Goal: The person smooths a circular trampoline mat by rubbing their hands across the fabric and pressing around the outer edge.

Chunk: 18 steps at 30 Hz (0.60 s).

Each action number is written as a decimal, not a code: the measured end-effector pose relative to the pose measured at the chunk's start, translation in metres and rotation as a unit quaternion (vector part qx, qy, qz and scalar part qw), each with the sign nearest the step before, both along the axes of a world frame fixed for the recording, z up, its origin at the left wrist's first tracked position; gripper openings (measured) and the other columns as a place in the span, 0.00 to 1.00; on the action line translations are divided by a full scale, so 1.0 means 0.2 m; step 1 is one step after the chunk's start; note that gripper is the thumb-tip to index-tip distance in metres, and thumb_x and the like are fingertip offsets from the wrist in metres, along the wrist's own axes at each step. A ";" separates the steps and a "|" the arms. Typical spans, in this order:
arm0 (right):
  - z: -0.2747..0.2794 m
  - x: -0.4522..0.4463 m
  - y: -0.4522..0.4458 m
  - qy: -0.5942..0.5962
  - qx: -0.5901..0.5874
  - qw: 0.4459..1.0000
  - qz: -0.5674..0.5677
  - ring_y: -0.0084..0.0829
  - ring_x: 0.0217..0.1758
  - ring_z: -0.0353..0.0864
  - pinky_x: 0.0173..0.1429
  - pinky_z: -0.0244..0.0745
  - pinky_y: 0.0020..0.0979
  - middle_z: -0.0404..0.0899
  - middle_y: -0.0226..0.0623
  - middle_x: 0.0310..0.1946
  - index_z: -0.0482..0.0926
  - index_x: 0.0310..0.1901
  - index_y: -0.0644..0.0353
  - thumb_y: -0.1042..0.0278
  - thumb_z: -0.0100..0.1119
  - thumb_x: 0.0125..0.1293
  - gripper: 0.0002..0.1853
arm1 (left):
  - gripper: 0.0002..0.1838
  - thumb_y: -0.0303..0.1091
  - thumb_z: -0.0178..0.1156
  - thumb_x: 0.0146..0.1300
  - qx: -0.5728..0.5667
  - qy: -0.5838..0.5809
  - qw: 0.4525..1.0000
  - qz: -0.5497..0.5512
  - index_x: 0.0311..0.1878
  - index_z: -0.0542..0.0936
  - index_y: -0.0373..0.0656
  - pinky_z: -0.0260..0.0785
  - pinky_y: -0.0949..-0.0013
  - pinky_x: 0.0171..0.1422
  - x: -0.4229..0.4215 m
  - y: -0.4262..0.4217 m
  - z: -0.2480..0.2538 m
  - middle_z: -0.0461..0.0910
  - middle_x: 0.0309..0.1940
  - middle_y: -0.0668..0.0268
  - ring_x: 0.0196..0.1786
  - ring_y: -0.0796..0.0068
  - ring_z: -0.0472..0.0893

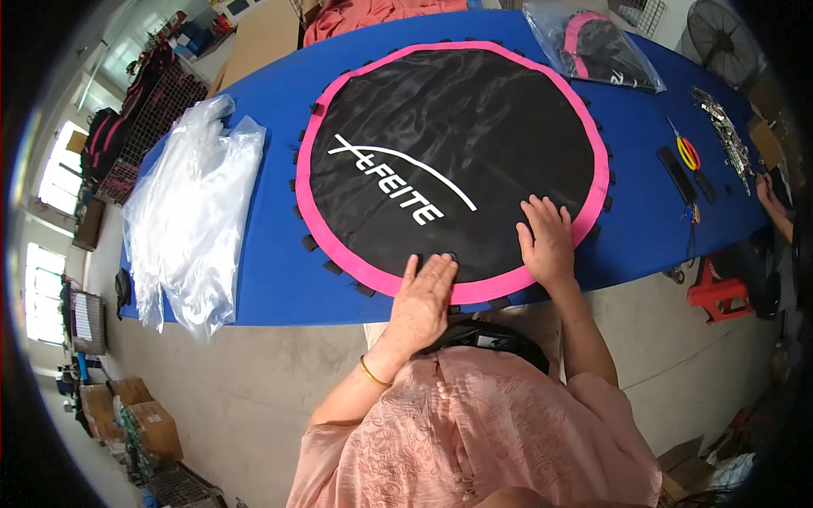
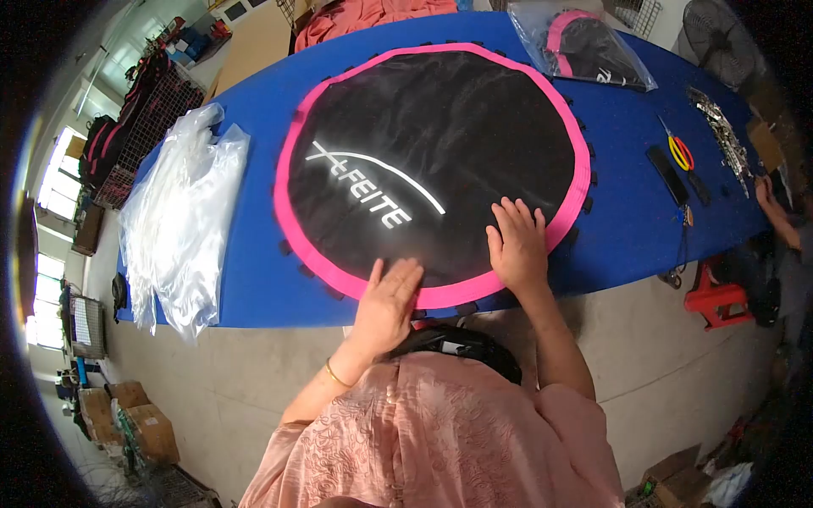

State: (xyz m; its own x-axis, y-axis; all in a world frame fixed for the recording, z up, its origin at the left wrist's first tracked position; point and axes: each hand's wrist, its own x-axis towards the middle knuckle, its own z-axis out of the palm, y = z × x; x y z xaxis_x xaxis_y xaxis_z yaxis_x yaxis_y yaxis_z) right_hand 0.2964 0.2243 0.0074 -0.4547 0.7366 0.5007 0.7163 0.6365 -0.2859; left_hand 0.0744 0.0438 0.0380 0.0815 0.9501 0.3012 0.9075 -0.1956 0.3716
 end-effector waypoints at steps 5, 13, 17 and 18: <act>-0.02 0.00 0.01 -0.004 0.007 1.000 0.002 0.51 0.76 0.73 0.82 0.59 0.59 0.79 0.46 0.69 0.79 0.66 0.59 0.66 0.64 0.73 0.21 | 0.29 0.23 0.60 0.66 -0.015 -0.055 0.998 0.022 0.73 0.75 0.35 0.56 0.44 0.86 -0.09 0.03 -0.02 0.72 0.75 0.49 0.77 0.48 0.72; 0.13 -0.10 -0.01 -0.051 -0.013 0.998 0.041 0.51 0.74 0.74 0.78 0.63 0.57 0.80 0.48 0.67 0.81 0.62 0.59 0.65 0.64 0.72 0.19 | 0.31 0.19 0.59 0.66 -0.001 -0.107 0.994 0.011 0.74 0.72 0.36 0.54 0.43 0.87 -0.14 0.04 -0.01 0.68 0.77 0.47 0.79 0.47 0.68; 0.25 -0.32 -0.06 0.055 -0.036 0.980 0.188 0.49 0.60 0.82 0.66 0.74 0.47 0.85 0.45 0.56 0.85 0.54 0.58 0.69 0.67 0.68 0.14 | 0.27 0.21 0.59 0.66 0.061 -0.071 0.989 0.119 0.70 0.74 0.36 0.50 0.39 0.87 -0.21 0.01 0.01 0.72 0.74 0.47 0.79 0.46 0.68; 0.27 -0.36 -0.08 0.024 -0.040 0.974 0.221 0.47 0.57 0.83 0.63 0.75 0.46 0.86 0.42 0.52 0.86 0.51 0.58 0.70 0.67 0.67 0.12 | 0.26 0.22 0.60 0.67 0.067 -0.058 0.985 0.145 0.69 0.75 0.35 0.51 0.39 0.87 -0.24 -0.01 -0.01 0.72 0.73 0.47 0.78 0.46 0.69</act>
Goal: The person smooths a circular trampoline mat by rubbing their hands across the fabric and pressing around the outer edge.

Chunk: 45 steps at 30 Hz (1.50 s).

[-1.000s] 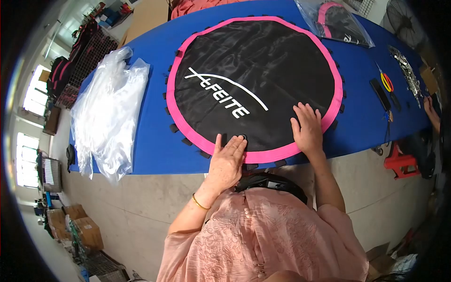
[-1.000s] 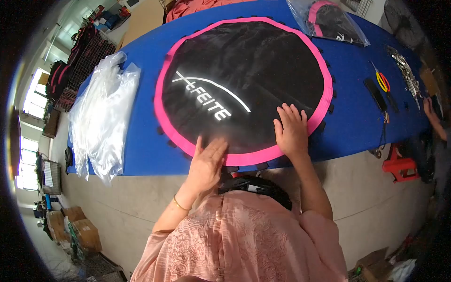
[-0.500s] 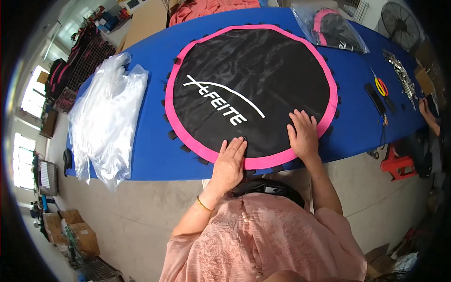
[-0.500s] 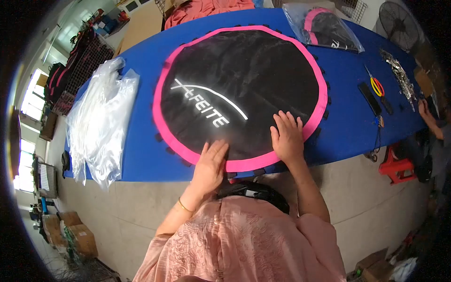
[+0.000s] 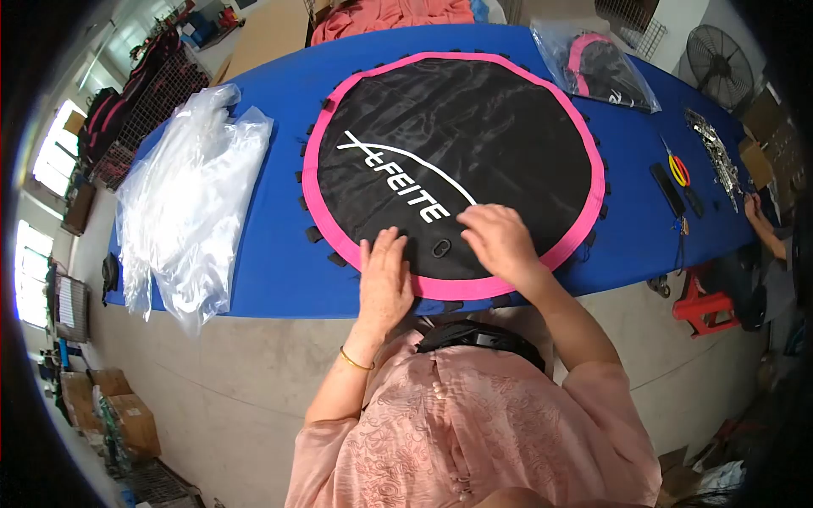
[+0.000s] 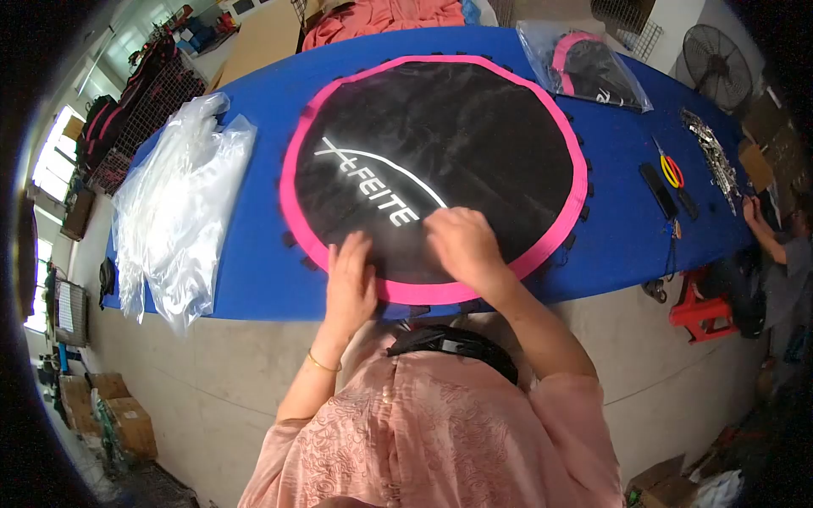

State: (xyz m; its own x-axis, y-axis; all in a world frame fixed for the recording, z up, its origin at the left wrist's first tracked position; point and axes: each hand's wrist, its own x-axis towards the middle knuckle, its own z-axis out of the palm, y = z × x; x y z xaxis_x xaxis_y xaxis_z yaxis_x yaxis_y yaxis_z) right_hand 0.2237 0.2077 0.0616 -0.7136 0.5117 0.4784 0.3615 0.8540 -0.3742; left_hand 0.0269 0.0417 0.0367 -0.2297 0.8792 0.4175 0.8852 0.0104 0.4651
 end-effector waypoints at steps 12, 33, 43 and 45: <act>-0.16 -0.16 0.12 -0.026 0.006 0.994 0.103 0.43 0.54 0.85 0.60 0.82 0.41 0.87 0.38 0.48 0.88 0.48 0.61 0.80 0.62 0.65 0.12 | 0.17 0.33 0.65 0.69 0.042 0.047 0.995 0.074 0.57 0.81 0.35 0.62 0.43 0.79 -0.12 -0.08 -0.13 0.82 0.61 0.50 0.68 0.46 0.78; -0.25 -0.48 0.78 0.045 -0.056 0.993 -0.093 0.46 0.52 0.86 0.58 0.81 0.43 0.86 0.42 0.41 0.91 0.41 0.59 0.72 0.71 0.63 0.05 | 0.05 0.29 0.67 0.59 0.097 0.038 0.994 0.042 0.36 0.81 0.42 0.67 0.52 0.47 -0.02 -0.08 -0.10 0.77 0.33 0.57 0.40 0.51 0.76; -0.25 -0.83 0.82 -0.020 -0.034 0.996 -0.082 0.43 0.52 0.86 0.59 0.78 0.45 0.87 0.36 0.40 0.92 0.37 0.51 0.64 0.71 0.62 0.05 | 0.05 0.29 0.66 0.59 0.086 0.033 0.995 0.044 0.36 0.81 0.43 0.67 0.52 0.48 -0.03 -0.08 -0.11 0.78 0.35 0.58 0.41 0.51 0.76; -0.22 -0.83 0.84 -0.047 -0.002 0.991 -0.126 0.40 0.53 0.86 0.59 0.77 0.46 0.88 0.33 0.41 0.93 0.36 0.47 0.62 0.71 0.63 0.04 | 0.05 0.29 0.67 0.59 0.089 0.034 0.994 0.044 0.36 0.81 0.43 0.67 0.52 0.48 -0.03 -0.08 -0.11 0.78 0.35 0.58 0.41 0.51 0.76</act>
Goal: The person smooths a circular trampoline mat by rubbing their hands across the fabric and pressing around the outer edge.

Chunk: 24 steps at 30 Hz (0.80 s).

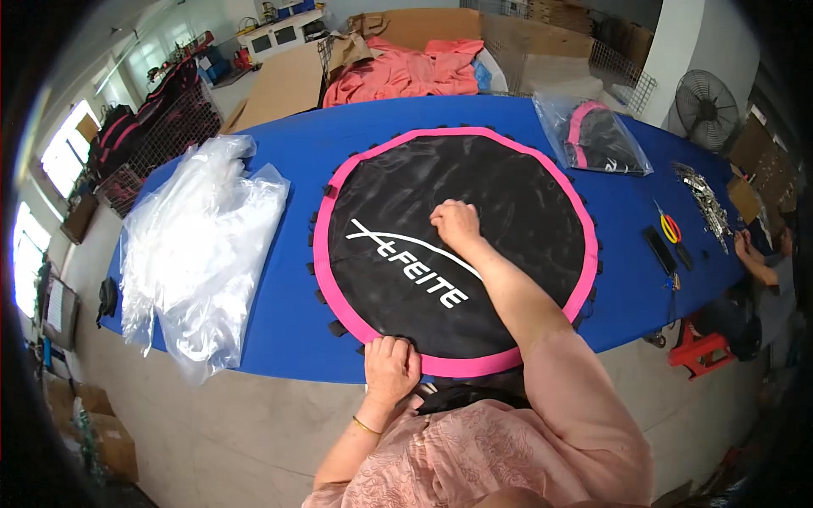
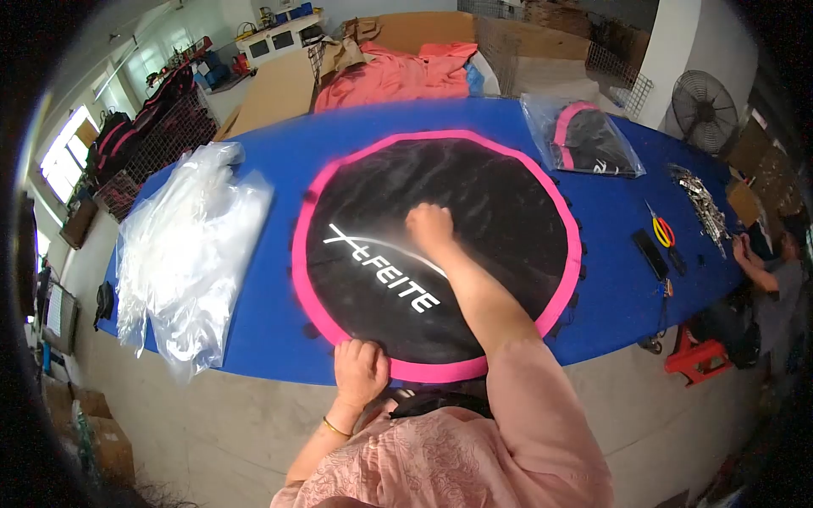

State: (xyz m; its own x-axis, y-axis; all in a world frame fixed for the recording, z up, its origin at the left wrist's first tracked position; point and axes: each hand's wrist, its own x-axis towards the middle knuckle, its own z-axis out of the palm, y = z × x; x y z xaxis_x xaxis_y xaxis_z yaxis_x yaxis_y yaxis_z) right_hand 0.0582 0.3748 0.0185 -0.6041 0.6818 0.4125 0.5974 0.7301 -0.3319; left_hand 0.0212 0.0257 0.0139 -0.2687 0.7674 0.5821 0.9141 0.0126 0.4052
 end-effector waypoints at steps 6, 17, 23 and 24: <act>-0.01 0.06 0.19 0.026 -0.028 0.997 -0.068 0.42 0.51 0.87 0.57 0.79 0.46 0.87 0.34 0.41 0.92 0.35 0.48 0.63 0.72 0.61 0.03 | 0.05 0.29 0.67 0.58 0.002 -0.002 1.000 0.002 0.36 0.81 0.43 0.67 0.52 0.47 0.00 0.00 0.00 0.78 0.34 0.58 0.41 0.52 0.76; -0.01 0.10 0.26 0.009 -0.009 0.999 -0.050 0.46 0.49 0.87 0.55 0.82 0.48 0.86 0.40 0.41 0.91 0.38 0.49 0.63 0.72 0.60 0.05 | 0.04 0.30 0.66 0.58 0.013 0.017 1.000 0.005 0.35 0.81 0.42 0.68 0.54 0.48 0.00 0.01 0.01 0.77 0.33 0.59 0.40 0.54 0.77; -0.02 0.34 0.51 0.037 -0.051 0.985 -0.161 0.48 0.51 0.87 0.57 0.82 0.49 0.86 0.41 0.43 0.91 0.36 0.49 0.67 0.72 0.59 0.03 | 0.05 0.28 0.66 0.57 0.009 0.004 1.000 -0.005 0.37 0.81 0.42 0.67 0.52 0.47 0.00 0.01 0.01 0.75 0.33 0.58 0.40 0.51 0.76; -0.02 0.34 0.52 0.043 -0.051 0.984 -0.163 0.48 0.51 0.87 0.57 0.82 0.49 0.86 0.41 0.42 0.90 0.35 0.50 0.67 0.73 0.59 0.03 | 0.05 0.28 0.66 0.57 0.007 0.005 1.000 -0.003 0.37 0.81 0.42 0.67 0.52 0.47 0.00 0.01 0.00 0.75 0.33 0.58 0.40 0.51 0.75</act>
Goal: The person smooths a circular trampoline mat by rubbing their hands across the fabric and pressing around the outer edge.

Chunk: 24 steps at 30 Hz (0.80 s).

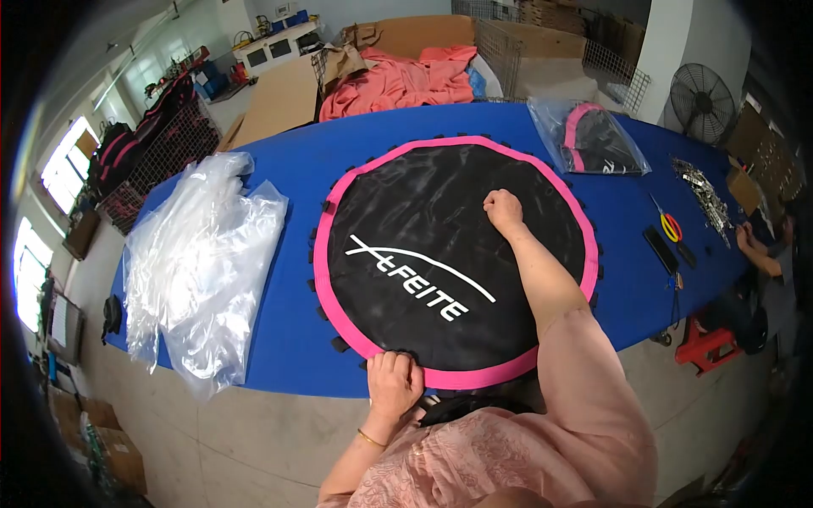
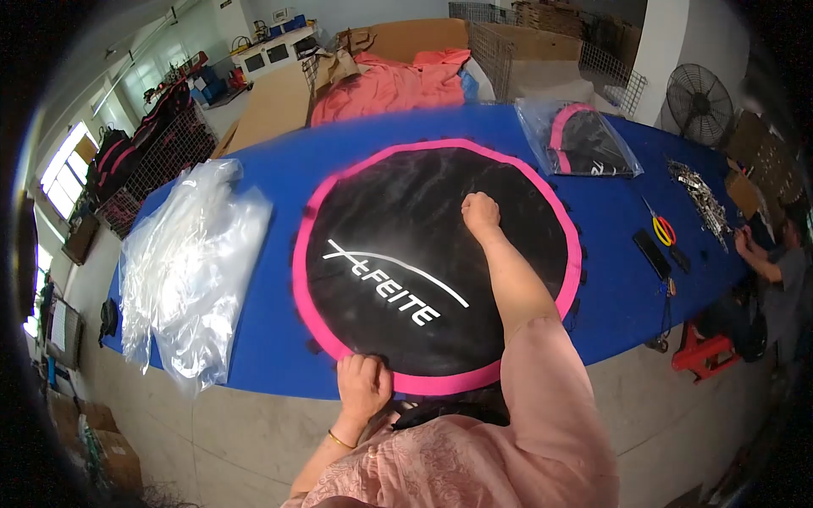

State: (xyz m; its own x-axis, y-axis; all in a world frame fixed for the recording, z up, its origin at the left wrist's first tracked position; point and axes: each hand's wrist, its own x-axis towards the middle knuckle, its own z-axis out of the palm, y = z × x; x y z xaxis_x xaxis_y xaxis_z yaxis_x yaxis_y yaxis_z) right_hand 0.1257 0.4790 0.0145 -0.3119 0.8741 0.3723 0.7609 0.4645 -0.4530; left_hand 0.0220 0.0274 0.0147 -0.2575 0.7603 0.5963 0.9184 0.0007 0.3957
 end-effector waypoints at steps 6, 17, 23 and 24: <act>-0.08 -0.29 -0.09 0.006 0.025 0.996 0.084 0.50 0.48 0.87 0.54 0.83 0.50 0.85 0.42 0.39 0.89 0.33 0.51 0.66 0.70 0.59 0.03 | 0.06 0.28 0.66 0.57 0.001 0.014 1.000 0.001 0.37 0.81 0.42 0.67 0.52 0.47 0.01 0.00 0.01 0.75 0.32 0.58 0.39 0.52 0.75; -0.02 -0.15 -0.01 -0.088 0.035 0.995 0.011 0.50 0.49 0.89 0.55 0.84 0.50 0.87 0.44 0.42 0.92 0.35 0.48 0.62 0.69 0.59 0.05 | 0.05 0.30 0.66 0.57 -0.014 0.027 0.999 0.020 0.36 0.81 0.43 0.68 0.54 0.48 0.00 -0.01 -0.01 0.77 0.34 0.60 0.39 0.55 0.76; -0.01 0.27 0.17 -0.009 -0.018 0.999 -0.050 0.51 0.52 0.87 0.59 0.82 0.49 0.86 0.45 0.43 0.90 0.34 0.52 0.67 0.71 0.57 0.04 | 0.06 0.29 0.66 0.56 0.001 0.018 1.000 0.009 0.37 0.80 0.42 0.66 0.53 0.46 0.00 0.00 0.00 0.76 0.32 0.58 0.39 0.52 0.76; -0.01 0.30 0.14 0.012 -0.029 0.998 -0.045 0.50 0.53 0.87 0.59 0.82 0.49 0.86 0.46 0.43 0.90 0.35 0.53 0.68 0.72 0.57 0.04 | 0.06 0.30 0.66 0.57 0.001 0.023 1.000 0.013 0.36 0.81 0.42 0.67 0.54 0.47 0.00 0.00 0.00 0.76 0.33 0.59 0.39 0.54 0.76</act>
State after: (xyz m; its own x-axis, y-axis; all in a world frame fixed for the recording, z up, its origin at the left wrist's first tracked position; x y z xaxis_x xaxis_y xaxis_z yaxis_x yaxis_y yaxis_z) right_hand 0.1852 0.5079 0.0133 -0.2221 0.9186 0.3267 0.7871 0.3667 -0.4960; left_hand 0.0230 0.0277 0.0152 -0.2494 0.7530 0.6089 0.9352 0.0239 0.3534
